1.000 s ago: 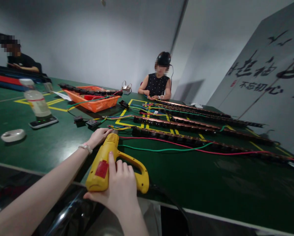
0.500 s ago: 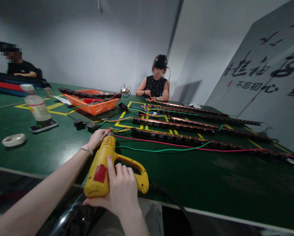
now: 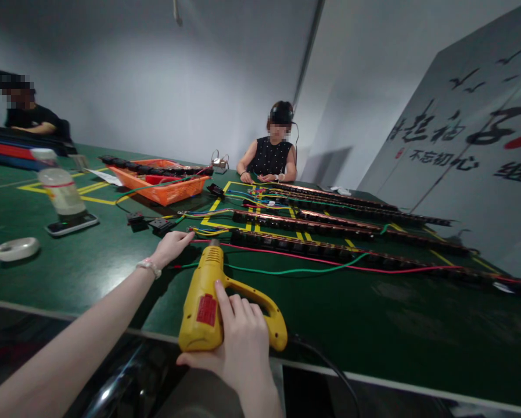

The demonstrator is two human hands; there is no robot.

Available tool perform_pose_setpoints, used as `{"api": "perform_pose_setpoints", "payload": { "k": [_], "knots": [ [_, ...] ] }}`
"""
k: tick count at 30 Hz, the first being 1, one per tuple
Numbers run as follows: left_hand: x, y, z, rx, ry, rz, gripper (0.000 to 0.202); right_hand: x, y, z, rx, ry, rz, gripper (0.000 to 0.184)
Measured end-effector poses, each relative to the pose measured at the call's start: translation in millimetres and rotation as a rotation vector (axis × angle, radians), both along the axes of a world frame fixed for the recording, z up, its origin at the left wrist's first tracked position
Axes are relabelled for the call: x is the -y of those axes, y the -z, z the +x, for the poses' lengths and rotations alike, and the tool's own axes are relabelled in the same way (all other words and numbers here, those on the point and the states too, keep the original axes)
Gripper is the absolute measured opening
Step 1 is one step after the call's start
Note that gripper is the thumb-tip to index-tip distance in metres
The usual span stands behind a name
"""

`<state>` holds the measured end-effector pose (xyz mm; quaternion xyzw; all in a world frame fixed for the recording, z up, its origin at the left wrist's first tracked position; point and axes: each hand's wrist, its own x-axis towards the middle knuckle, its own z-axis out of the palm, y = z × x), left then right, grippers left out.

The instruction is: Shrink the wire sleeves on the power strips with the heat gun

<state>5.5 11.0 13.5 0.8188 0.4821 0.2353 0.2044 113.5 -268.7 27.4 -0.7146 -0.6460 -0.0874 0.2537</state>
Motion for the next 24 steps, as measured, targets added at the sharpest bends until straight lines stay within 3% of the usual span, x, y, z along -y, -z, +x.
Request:
{"api": "perform_pose_setpoints", "payload": {
  "k": [12, 19, 24],
  "knots": [
    [2.5, -3.7, -2.8, 0.093, -0.032, -0.048, 0.055, 40.9, 6.5, 44.2, 0.019, 0.132, 0.07, 0.109],
    [8.9, -6.6, -3.1, 0.11, -0.123, 0.041, 0.05, 51.7, 4.7, 54.9, 0.017, 0.155, 0.009, 0.102],
    [8.5, -6.3, -2.0, 0.111, -0.12, 0.017, 0.049, 41.6, 5.0, 47.7, 0.017, 0.092, -0.034, 0.129]
  ]
}}
